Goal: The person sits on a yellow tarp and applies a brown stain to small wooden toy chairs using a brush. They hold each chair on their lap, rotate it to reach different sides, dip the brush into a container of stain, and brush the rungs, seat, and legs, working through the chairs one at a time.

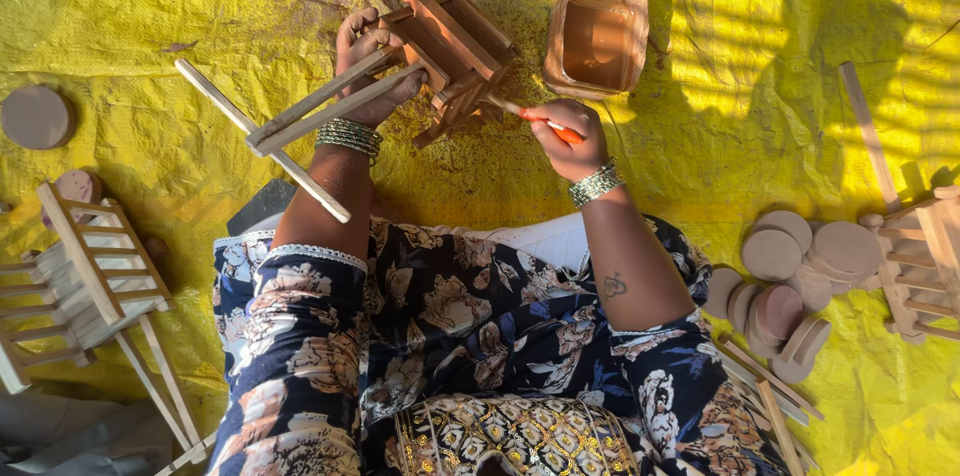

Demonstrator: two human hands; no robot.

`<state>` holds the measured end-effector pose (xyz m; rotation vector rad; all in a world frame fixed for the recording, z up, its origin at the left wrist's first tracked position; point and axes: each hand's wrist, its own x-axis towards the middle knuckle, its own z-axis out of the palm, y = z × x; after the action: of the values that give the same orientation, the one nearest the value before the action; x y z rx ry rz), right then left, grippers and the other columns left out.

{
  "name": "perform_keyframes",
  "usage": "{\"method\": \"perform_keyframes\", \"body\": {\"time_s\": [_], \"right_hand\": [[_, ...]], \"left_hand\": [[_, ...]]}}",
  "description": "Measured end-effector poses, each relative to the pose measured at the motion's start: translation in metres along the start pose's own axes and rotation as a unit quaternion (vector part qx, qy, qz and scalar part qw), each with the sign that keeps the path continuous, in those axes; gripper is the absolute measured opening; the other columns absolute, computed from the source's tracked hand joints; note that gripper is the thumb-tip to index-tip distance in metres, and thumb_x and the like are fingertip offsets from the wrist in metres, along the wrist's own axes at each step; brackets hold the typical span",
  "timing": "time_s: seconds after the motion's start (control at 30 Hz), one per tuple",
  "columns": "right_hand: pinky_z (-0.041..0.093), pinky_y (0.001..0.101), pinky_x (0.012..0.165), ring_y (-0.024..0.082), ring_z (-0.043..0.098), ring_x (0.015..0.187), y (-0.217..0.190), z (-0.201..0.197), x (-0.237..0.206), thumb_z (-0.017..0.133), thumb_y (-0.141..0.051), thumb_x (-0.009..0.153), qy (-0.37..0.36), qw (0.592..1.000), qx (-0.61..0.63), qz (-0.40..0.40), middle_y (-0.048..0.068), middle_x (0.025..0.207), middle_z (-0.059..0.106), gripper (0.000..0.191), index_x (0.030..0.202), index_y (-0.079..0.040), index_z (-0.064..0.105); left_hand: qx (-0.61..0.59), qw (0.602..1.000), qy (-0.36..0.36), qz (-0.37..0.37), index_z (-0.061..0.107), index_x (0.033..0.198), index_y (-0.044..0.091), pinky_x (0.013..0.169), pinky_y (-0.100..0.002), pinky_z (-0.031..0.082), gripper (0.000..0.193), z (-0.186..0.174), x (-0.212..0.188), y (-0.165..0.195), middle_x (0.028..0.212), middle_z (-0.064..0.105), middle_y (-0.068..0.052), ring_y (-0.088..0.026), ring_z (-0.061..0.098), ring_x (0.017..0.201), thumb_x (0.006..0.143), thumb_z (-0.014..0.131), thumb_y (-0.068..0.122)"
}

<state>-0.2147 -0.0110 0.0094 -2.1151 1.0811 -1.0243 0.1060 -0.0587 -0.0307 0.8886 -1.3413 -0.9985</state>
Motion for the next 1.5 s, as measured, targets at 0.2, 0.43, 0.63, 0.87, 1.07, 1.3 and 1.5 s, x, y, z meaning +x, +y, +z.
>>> {"method": "perform_keyframes", "body": {"time_s": [0.2,0.43,0.63,0.87,1.07,1.3,1.5], "right_hand": [[0.055,0.0339,0.064,0.021,0.071,0.074,-0.010,0.030,0.006,0.069,-0.015,0.094,-0.071,0.989,-0.052,0.119,0.008,0.092,0.076,0.014,0.105,-0.010,0.076],[0.056,0.0359,0.073,0.026,0.072,0.082,-0.014,0.013,0.002,0.072,-0.016,0.090,-0.007,0.986,-0.117,0.116,0.012,0.095,0.075,0.016,0.102,-0.006,0.076],[0.058,0.0301,0.080,0.017,0.071,0.088,-0.007,0.011,0.004,0.067,-0.003,0.097,0.093,0.993,0.072,0.033,0.009,0.102,0.074,0.015,0.111,-0.002,0.072],[0.055,0.0259,0.081,0.011,0.069,0.090,0.000,0.032,0.022,0.067,-0.005,0.099,0.008,0.947,0.244,0.209,0.006,0.100,0.075,0.013,0.110,-0.004,0.074],[0.057,0.0252,0.075,0.011,0.073,0.084,-0.020,0.000,0.016,0.068,-0.005,0.091,0.010,0.989,-0.061,0.136,0.007,0.098,0.078,0.009,0.095,-0.004,0.076],[0.058,0.0287,0.077,0.016,0.074,0.088,0.001,0.010,0.025,0.068,-0.005,0.098,0.148,0.942,0.234,0.191,0.007,0.098,0.078,0.014,0.112,-0.004,0.073],[0.057,0.0275,0.079,0.012,0.069,0.084,0.006,0.022,0.030,0.068,-0.004,0.097,0.026,0.934,0.280,0.222,0.006,0.098,0.076,0.016,0.111,-0.003,0.076]], "left_hand": [[0.187,0.980,0.002,0.069,0.059,0.115,0.009,0.122,-0.043,0.042,0.060,0.003,-0.002,-0.001,0.141,0.051,-0.009,-0.023,0.046,0.138,0.070,0.095,0.024],[0.258,0.961,0.000,0.096,0.059,0.114,0.008,0.124,-0.049,0.038,0.060,0.004,0.002,0.005,0.120,0.065,0.001,-0.021,0.052,0.133,0.070,0.097,0.024],[0.019,0.999,0.032,-0.033,0.057,0.116,0.012,0.108,-0.037,0.058,0.058,-0.003,-0.001,0.006,0.137,0.047,-0.008,-0.019,0.060,0.119,0.074,0.094,0.023],[0.118,0.988,0.040,0.093,0.063,0.125,0.008,0.115,-0.043,0.052,0.060,-0.005,-0.004,-0.007,0.152,0.038,-0.012,-0.028,0.049,0.142,0.079,0.099,0.023],[0.142,0.987,0.046,0.058,0.066,0.119,0.008,0.118,-0.043,0.055,0.056,-0.006,-0.003,-0.002,0.152,0.042,-0.015,-0.030,0.048,0.146,0.077,0.099,0.024],[0.144,0.988,0.052,0.037,0.065,0.114,0.007,0.117,-0.043,0.053,0.053,-0.004,-0.003,0.004,0.150,0.041,-0.016,-0.029,0.049,0.142,0.076,0.098,0.022],[0.089,0.995,0.032,0.012,0.064,0.111,0.009,0.113,-0.042,0.055,0.052,-0.003,-0.003,0.003,0.151,0.036,-0.015,-0.027,0.053,0.137,0.074,0.098,0.023]]}}
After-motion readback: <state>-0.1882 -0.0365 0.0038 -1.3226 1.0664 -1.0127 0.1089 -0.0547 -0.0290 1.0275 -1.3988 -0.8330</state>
